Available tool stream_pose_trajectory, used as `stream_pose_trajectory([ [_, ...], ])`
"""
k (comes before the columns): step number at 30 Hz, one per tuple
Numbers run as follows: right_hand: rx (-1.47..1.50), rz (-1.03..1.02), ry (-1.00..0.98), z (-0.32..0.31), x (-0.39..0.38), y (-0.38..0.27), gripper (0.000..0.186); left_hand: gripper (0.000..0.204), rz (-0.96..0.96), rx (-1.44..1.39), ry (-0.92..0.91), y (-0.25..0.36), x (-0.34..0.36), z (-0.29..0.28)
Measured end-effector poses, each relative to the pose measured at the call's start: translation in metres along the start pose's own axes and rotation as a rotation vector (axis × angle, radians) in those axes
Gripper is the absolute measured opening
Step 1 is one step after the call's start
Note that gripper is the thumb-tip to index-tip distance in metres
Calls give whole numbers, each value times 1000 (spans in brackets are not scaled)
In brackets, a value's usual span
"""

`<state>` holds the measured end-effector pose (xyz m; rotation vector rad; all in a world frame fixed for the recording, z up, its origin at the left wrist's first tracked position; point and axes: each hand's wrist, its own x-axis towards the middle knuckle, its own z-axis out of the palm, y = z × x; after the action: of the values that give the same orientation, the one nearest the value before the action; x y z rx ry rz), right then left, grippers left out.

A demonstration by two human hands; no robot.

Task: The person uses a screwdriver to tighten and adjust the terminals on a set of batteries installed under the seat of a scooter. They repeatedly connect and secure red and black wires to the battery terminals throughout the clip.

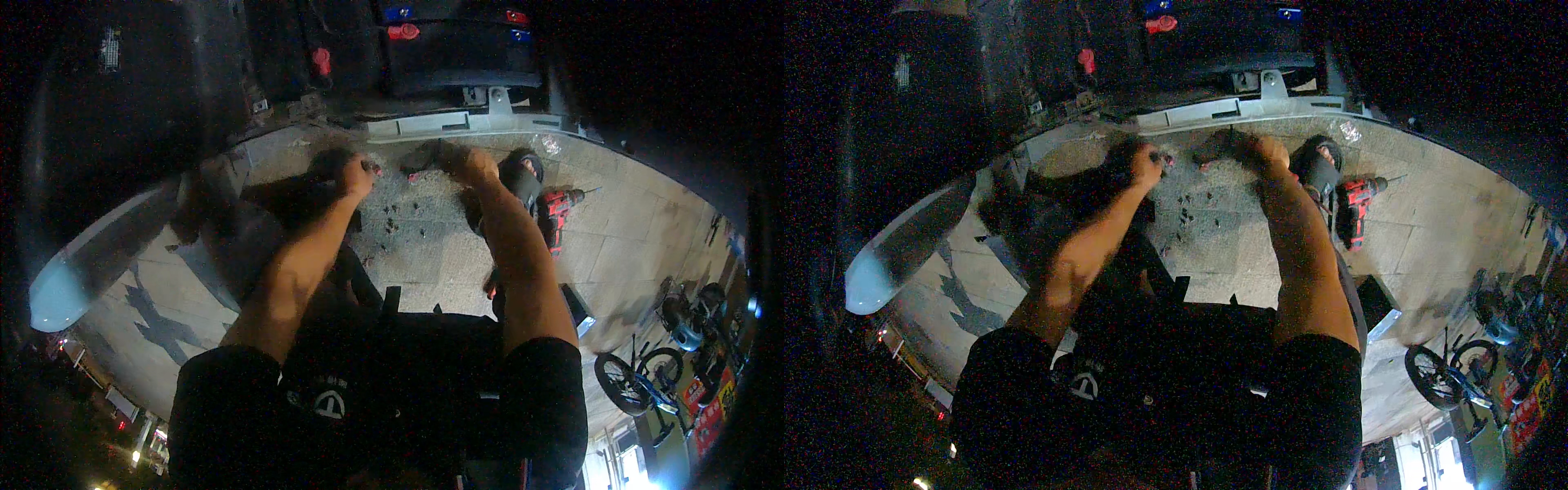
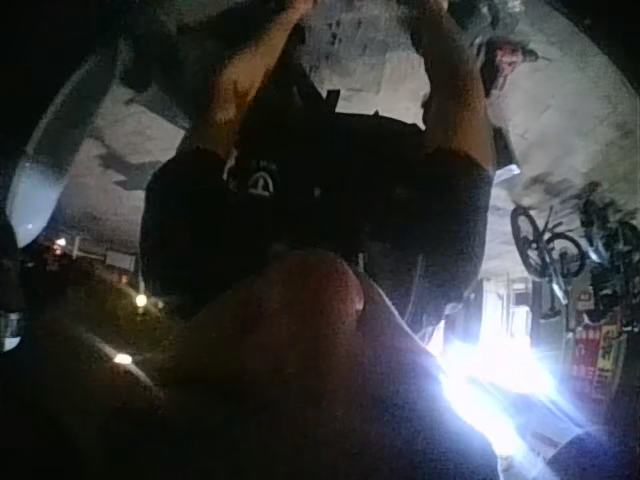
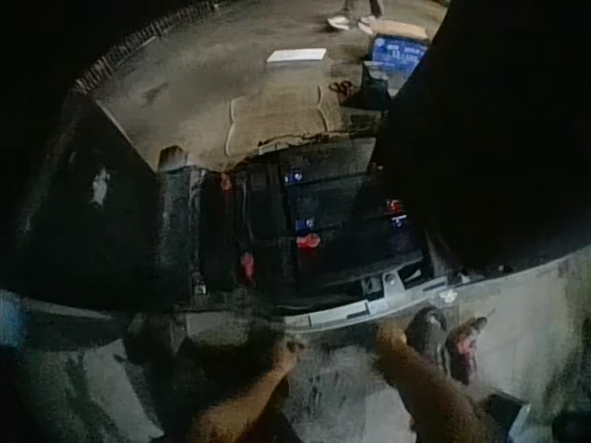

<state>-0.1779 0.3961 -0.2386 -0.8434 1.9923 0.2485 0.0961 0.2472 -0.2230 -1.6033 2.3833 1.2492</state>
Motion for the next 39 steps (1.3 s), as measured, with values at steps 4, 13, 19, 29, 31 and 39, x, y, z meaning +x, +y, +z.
stream_pose_trajectory([
  [4,37,-34,31,-1,-8,-14,40,27,63,256,-37,-19,1,-2],
  [13,-117,-130,56,-36,-40,-22,31,34,-24,394,-160,-19,0,11],
  [19,-80,-99,49,-44,-60,-58,31,35,3,306,-47,-53,-3,18],
  [29,-35,-51,114,-7,-41,-54,30,28,186,-199,-209,29,-36,-72],
  [31,-39,-47,87,-8,-44,-54,31,23,58,-299,-269,45,-42,-89],
  [39,-82,-33,49,7,-38,-51,28,18,-382,-975,-439,91,-52,-134],
])
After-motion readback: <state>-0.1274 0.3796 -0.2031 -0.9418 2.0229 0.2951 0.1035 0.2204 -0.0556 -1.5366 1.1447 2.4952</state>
